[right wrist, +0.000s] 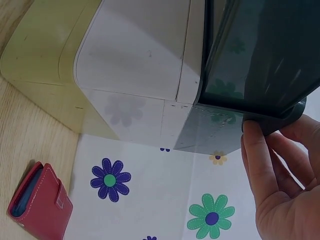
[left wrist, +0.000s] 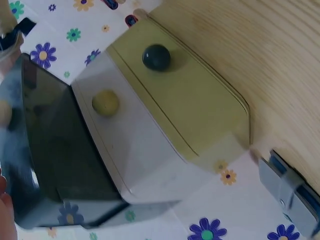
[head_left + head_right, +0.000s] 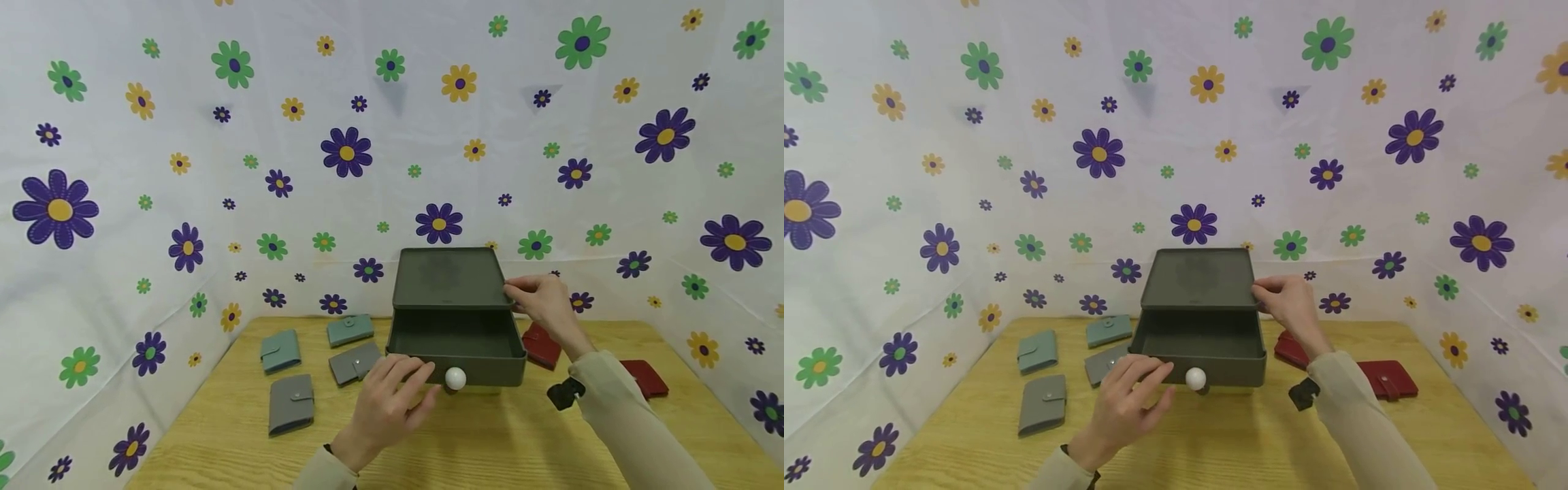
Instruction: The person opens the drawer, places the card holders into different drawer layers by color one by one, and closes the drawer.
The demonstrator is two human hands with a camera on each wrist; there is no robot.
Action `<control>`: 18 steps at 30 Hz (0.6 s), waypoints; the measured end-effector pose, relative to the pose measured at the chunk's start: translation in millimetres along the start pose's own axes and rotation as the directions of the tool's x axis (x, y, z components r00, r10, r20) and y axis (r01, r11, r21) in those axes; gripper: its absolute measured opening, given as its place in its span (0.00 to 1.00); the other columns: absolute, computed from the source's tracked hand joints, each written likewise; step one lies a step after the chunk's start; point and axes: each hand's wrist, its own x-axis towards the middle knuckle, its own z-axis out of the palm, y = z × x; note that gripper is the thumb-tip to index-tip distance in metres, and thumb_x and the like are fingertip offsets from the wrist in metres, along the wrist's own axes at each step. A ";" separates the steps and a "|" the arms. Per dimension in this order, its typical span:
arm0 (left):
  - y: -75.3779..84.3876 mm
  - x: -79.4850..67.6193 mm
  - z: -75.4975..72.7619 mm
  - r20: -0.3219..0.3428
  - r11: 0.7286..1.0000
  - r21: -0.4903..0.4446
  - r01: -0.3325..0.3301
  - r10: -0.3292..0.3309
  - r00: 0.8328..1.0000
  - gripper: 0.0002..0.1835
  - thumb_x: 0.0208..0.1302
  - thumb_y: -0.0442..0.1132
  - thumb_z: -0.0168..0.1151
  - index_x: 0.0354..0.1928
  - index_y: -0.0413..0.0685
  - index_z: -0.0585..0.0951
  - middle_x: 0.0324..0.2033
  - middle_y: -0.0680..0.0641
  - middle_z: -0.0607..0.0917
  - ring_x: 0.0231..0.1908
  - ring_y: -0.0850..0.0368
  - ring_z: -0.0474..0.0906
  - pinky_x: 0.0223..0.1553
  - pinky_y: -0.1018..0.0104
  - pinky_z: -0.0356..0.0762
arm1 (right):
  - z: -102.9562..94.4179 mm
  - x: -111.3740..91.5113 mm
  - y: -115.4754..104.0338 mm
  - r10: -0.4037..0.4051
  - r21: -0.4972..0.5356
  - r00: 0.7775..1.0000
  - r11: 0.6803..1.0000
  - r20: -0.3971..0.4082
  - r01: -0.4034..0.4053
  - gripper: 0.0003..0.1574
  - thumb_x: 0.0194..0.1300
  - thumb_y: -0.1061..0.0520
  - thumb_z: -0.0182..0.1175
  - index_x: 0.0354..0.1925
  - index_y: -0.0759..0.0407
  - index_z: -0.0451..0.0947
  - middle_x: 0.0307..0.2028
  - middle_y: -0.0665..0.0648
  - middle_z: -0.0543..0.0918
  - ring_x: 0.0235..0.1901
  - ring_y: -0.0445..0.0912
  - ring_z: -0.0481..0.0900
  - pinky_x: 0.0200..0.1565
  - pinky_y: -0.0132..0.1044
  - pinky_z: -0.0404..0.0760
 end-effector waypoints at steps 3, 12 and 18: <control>-8.0 -1.1 -6.2 -0.038 1.000 -0.006 0.010 -0.010 0.999 0.14 0.70 0.43 0.55 0.39 0.42 0.87 0.33 0.47 0.83 0.32 0.54 0.77 0.32 0.66 0.77 | -0.5 -0.4 -0.4 0.000 0.003 1.000 1.000 -0.002 0.000 0.22 0.71 0.53 0.58 0.56 0.66 0.80 0.50 0.69 0.84 0.40 0.49 0.88 0.41 0.37 0.86; -33.2 -11.3 -26.5 -0.051 0.992 -0.038 0.121 -0.123 0.991 0.13 0.70 0.40 0.56 0.37 0.40 0.86 0.33 0.45 0.82 0.32 0.52 0.76 0.34 0.63 0.77 | 0.1 0.0 -1.9 -0.021 0.002 1.000 1.000 -0.004 0.021 0.23 0.71 0.52 0.59 0.56 0.66 0.80 0.50 0.69 0.83 0.40 0.49 0.87 0.42 0.36 0.86; -49.3 -23.9 -30.4 -0.038 0.981 -0.089 0.172 -0.176 0.984 0.12 0.70 0.39 0.55 0.37 0.39 0.85 0.33 0.45 0.82 0.31 0.52 0.76 0.34 0.64 0.76 | -0.4 -0.6 -2.1 -0.001 -0.003 1.000 1.000 -0.003 0.001 0.22 0.71 0.52 0.59 0.56 0.66 0.80 0.51 0.69 0.83 0.40 0.48 0.87 0.44 0.41 0.86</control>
